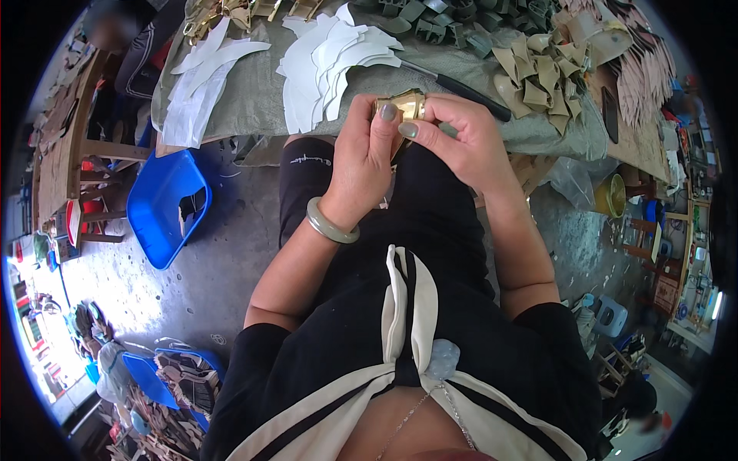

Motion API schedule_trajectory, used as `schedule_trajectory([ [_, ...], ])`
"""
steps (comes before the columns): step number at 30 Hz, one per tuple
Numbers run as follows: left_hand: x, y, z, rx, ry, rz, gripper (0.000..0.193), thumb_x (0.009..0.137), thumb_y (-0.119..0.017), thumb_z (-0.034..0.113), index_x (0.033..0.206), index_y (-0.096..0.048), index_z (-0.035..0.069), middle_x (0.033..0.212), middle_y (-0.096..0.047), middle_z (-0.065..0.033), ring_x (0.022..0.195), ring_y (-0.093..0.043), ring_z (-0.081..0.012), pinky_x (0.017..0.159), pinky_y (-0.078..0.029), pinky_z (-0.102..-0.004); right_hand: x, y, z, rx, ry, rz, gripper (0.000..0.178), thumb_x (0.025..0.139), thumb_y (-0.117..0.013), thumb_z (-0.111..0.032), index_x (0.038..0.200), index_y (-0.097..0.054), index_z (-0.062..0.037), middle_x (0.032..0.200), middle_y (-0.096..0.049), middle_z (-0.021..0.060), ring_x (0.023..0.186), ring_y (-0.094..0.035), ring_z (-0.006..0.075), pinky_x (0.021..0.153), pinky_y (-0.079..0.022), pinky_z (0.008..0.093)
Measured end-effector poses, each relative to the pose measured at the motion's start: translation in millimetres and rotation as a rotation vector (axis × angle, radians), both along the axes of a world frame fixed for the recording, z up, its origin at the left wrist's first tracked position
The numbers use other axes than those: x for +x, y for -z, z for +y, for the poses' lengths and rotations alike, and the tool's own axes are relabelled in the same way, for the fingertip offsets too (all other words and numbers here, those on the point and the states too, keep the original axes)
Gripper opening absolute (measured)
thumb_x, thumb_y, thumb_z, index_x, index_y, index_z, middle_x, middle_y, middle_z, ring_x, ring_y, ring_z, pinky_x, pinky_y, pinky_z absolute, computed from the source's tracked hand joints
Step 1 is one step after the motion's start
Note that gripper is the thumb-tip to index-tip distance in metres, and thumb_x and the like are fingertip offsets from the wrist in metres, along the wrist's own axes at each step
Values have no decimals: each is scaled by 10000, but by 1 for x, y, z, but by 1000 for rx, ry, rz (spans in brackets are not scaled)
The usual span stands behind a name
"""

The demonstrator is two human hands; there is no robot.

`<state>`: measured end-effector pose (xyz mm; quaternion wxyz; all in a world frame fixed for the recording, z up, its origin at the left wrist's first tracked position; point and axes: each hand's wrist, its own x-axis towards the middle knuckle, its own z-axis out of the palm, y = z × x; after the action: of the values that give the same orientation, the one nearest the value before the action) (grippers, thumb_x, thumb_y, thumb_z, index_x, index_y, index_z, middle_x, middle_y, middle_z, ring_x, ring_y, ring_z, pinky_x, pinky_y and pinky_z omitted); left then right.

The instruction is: Manually assemble and align decorative leather components for a shoe upper.

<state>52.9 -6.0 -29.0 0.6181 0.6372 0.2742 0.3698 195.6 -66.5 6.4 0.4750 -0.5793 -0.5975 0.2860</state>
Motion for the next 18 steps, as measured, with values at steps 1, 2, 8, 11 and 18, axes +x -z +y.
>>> schedule_trajectory([
  [1, -1, -2, 0, -37, 6, -21, 330, 993, -365, 347, 984, -494, 43, 710, -450, 52, 603, -347, -13, 510, -277, -168, -2, -2, -1, 94, 23, -125, 210, 804, -649, -158, 693, -548, -12, 604, -503, 34, 577, -472, 153, 589, -375, 278],
  [2, -1, -3, 1, -74, 12, -42, 331, 993, -367, 348, 977, -498, 44, 703, -449, 51, 596, -345, -13, 506, -271, -167, -4, -2, -2, 187, 47, -250, 211, 803, -646, -165, 681, -548, -22, 609, -510, 28, 565, -459, 155, 605, -369, 284],
  [8, -2, 2, 8, -335, 119, -28, 414, 993, -327, 388, 1013, -529, 27, 786, -579, -29, 653, -522, -71, 578, -426, -202, 3, 7, 12, 233, -11, -148, 233, 782, -688, -196, 659, -571, -36, 613, -521, 16, 573, -461, 132, 613, -379, 279],
  [11, -1, 2, 4, -401, 154, -98, 461, 980, -328, 436, 998, -527, 21, 779, -553, -58, 682, -548, -106, 603, -469, -240, -1, 5, 10, 62, 44, 84, 212, 745, -731, -154, 665, -577, -32, 634, -530, 5, 627, -490, 89, 596, -404, 249],
  [18, -4, -7, 9, -637, 323, -210, 615, 940, -287, 557, 1121, -494, 6, 961, -597, -114, 802, -600, -163, 693, -508, -286, 9, 22, 9, 292, 259, 269, 151, 775, -719, -129, 794, -601, -37, 740, -560, -33, 690, -496, 39, 639, -404, 185],
])
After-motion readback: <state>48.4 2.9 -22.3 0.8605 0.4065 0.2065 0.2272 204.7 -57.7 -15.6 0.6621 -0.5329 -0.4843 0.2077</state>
